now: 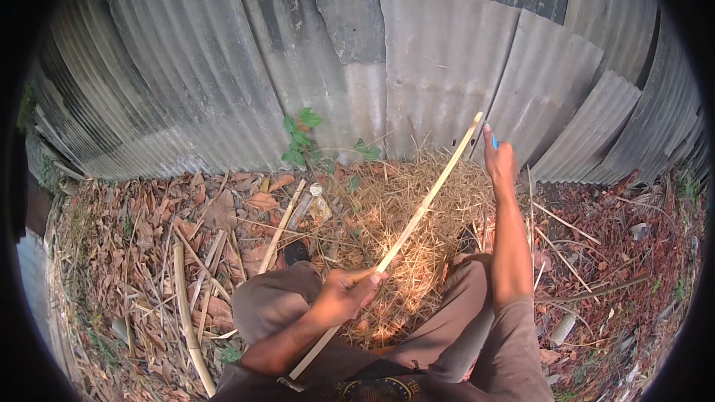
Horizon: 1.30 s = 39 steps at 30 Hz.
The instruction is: The person sits on the ground and uses a blue utility knife to shave a long bamboo stick, removing thin strips from its surface. The person holds the stick with one hand and scrapes it with the knife in the other hand, occasionally rotating the stick to work on different sides.
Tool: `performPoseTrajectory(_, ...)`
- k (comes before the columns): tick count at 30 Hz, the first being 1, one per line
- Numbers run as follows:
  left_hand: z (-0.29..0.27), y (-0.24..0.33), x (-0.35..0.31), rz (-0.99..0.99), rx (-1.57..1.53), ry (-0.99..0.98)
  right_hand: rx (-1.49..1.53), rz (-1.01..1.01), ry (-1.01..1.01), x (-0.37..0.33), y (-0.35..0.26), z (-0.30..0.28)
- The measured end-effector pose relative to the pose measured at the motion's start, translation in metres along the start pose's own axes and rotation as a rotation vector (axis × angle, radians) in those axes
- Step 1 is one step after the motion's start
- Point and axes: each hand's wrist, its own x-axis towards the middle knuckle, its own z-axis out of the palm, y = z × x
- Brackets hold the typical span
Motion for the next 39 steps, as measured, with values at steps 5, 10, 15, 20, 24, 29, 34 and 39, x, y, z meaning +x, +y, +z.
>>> performPoseTrajectory(5, -0.022, 0.006, 0.010, 0.155, 0.094, 0.308, 0.039, 0.023, -0.111, -0.012, -0.025, -0.007)
performPoseTrajectory(10, -0.015, 0.007, 0.008, 0.257, 0.225, 0.463, 0.106, -0.425, -0.332, -0.079, -0.109, -0.006)
performPoseTrajectory(15, -0.012, 0.017, 0.017, 0.318, 0.492, 0.568, 0.112, -0.832, -0.264, -0.114, -0.139, -0.001)
performPoseTrajectory(20, -0.003, 0.019, 0.014, 0.445, 0.561, 0.557, 0.053, -0.798, -0.185, -0.109, -0.132, 0.012)
performPoseTrajectory(24, -0.006, 0.019, 0.013, 0.520, 0.636, 0.535, 0.059, -0.707, -0.235, -0.100, -0.128, 0.011)
performPoseTrajectory(29, -0.012, 0.023, 0.009, 0.578, 0.808, 0.550, 0.084, -0.890, -0.226, -0.115, -0.138, 0.005)
performPoseTrajectory(34, -0.013, 0.021, 0.006, 0.579, 0.942, 0.477, 0.016, -0.823, -0.164, -0.098, -0.124, 0.016)
performPoseTrajectory(39, -0.006, 0.025, -0.002, 0.470, 0.941, 0.438, -0.044, -0.805, -0.016, -0.072, -0.109, 0.033)
